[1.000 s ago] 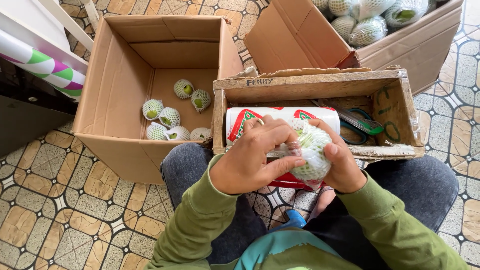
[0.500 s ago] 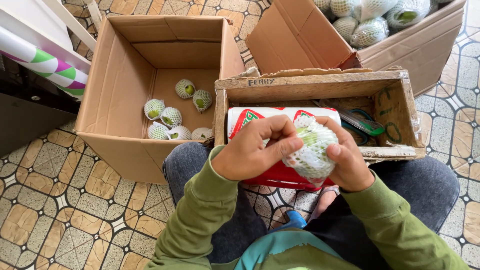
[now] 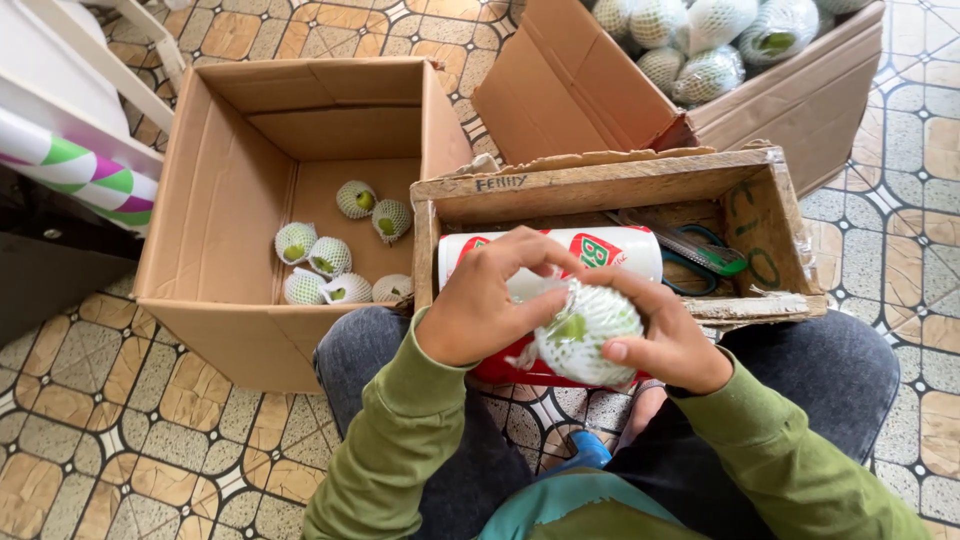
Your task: Manually packaging netted fruits into plastic bags and then into cardboard boxes for storage or transport.
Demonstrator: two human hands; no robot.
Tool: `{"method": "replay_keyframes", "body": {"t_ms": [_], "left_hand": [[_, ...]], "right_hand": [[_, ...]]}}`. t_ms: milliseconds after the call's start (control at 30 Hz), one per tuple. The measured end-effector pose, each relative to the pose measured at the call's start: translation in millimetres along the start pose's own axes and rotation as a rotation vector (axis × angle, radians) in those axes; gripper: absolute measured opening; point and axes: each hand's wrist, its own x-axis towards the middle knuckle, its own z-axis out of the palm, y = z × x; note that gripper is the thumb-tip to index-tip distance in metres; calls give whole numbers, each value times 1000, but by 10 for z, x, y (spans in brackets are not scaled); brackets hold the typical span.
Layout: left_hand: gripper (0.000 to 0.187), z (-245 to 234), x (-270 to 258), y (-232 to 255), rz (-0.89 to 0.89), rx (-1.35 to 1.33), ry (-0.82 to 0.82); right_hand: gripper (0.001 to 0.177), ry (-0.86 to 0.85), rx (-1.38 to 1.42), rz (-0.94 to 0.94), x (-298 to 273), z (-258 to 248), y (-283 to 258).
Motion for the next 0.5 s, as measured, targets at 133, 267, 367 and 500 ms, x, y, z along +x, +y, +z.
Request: {"method": "replay_keyframes", "body": {"t_ms": [133, 267, 367, 500], "left_hand": [[9, 33, 1, 32, 37, -45, 42], [9, -34, -20, 83, 45, -183, 121], [9, -120, -41, 108, 45, -349, 138], [16, -170, -80, -65, -99, -312, 48]], "right_hand": [[84, -41, 23, 15, 18, 2, -83], [88, -114, 71, -14, 54, -38, -103], [88, -96, 165, 5, 71, -53, -114], [90, -109, 235, -55, 96, -66, -174]]}}
